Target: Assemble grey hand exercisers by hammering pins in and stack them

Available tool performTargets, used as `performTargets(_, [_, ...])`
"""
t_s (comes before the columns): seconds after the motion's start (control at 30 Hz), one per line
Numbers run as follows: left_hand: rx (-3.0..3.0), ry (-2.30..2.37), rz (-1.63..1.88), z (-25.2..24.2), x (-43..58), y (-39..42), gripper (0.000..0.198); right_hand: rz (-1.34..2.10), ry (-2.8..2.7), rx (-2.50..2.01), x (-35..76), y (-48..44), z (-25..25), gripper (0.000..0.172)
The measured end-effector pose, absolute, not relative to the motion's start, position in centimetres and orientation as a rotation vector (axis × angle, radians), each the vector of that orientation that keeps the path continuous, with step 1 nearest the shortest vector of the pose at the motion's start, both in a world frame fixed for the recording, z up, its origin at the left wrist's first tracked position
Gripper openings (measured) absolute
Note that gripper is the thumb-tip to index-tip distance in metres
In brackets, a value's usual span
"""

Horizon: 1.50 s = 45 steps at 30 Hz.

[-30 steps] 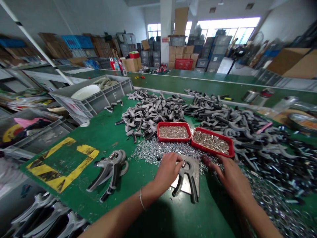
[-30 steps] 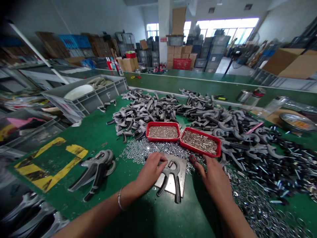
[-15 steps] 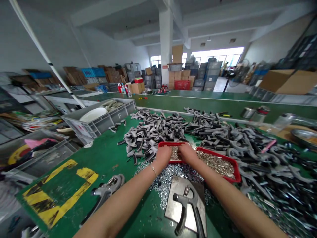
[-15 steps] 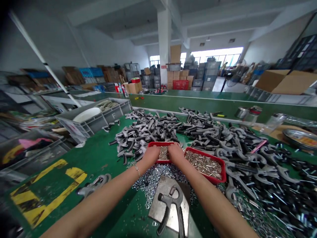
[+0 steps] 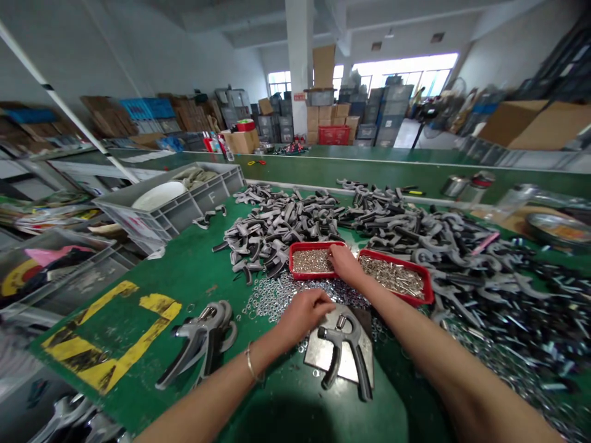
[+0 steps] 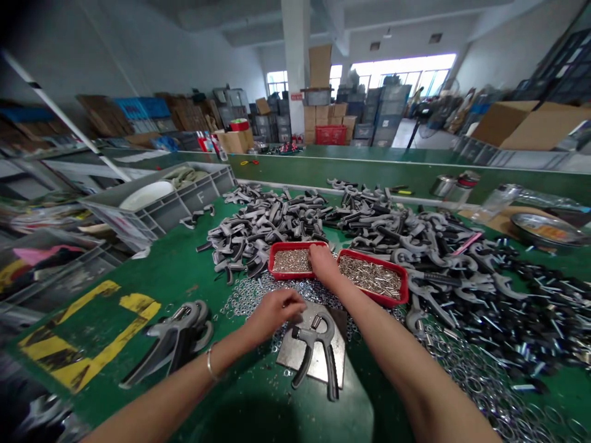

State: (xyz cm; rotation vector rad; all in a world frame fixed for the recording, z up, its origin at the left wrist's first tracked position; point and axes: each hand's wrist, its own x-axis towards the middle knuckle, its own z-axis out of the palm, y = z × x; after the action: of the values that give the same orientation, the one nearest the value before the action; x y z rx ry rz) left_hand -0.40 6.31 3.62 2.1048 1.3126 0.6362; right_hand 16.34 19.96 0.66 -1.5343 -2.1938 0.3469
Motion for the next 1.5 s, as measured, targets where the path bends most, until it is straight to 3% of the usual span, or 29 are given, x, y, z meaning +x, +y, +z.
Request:
performTargets(0.2, [2.303,1.319,0.609,0.8,1.6,1.8,0.015,0.597,-1.906,-1.421,17.4,16.5,3.1,0.019])
performTargets(0.53, [2.765,1.155,0.545,-1.0,1.6,1.6,0.024,1.12,-1.589,-1.411,23.8,0.6,2.2,0.026])
performTargets(0.8, [2.944,1.03,0.396,0.1,1.6,1.9,0.027,1.265,-1.443,-1.386,23.8,-1.9,1.6,0.024])
performTargets(0.9, [3.012,0.96,0.301,1.1,2.4,2.1,0.03,1.182,-1.554,-1.453,23.1,-1.4,1.6,0.021])
performTargets(1.13, [2.984,0.988,0.25,0.7,2.2,2.4,0.027,0.54,-2.036,-1.276,21.8,-0.5,-0.4,0.017])
performTargets(1.5, [2.277,1.27,0.624,0.3,1.6,1.9,0.012,0.324,-2.235,-1.187,21.0,-0.2,-1.9,0.019])
